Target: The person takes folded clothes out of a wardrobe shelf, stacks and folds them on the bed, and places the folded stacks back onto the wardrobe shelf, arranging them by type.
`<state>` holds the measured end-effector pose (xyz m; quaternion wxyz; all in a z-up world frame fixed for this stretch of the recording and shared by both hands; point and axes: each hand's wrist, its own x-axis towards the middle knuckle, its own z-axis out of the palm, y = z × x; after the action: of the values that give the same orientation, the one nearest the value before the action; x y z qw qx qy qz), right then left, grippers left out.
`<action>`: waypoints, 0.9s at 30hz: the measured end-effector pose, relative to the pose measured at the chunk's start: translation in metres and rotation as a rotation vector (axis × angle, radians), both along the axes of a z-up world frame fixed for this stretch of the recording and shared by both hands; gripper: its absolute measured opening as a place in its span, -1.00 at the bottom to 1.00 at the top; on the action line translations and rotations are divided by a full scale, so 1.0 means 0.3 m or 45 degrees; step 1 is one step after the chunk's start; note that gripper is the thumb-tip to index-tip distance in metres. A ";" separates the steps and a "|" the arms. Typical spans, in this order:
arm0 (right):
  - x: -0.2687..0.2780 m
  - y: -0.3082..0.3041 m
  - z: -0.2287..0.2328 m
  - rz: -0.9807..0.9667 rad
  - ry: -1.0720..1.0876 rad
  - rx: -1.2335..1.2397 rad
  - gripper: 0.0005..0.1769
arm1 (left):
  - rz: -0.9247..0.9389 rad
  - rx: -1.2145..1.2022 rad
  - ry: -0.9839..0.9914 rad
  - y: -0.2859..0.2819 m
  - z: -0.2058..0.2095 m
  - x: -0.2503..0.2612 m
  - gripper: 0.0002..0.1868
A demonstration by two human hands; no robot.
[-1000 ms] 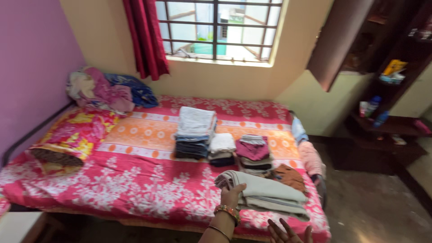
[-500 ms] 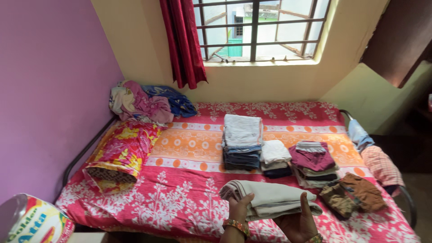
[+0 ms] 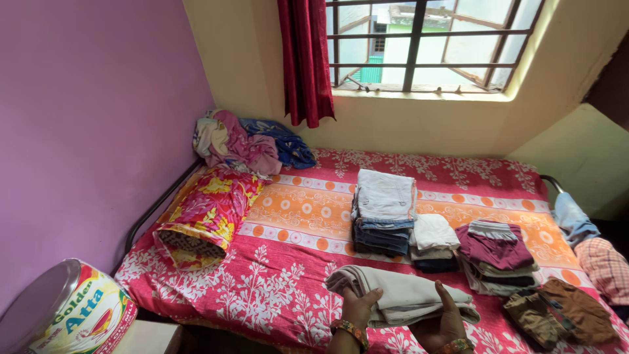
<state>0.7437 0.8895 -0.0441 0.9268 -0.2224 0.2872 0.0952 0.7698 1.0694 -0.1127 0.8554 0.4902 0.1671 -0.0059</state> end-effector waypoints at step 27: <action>0.630 -0.017 -0.186 -0.200 0.083 -0.093 -0.45 | -0.120 0.540 0.023 -0.006 -0.002 0.508 -0.47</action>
<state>0.9329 0.8844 -0.0999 0.9128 -0.2297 0.3372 0.0190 0.9223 1.0678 -0.1133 0.7303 0.6665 0.1490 -0.0151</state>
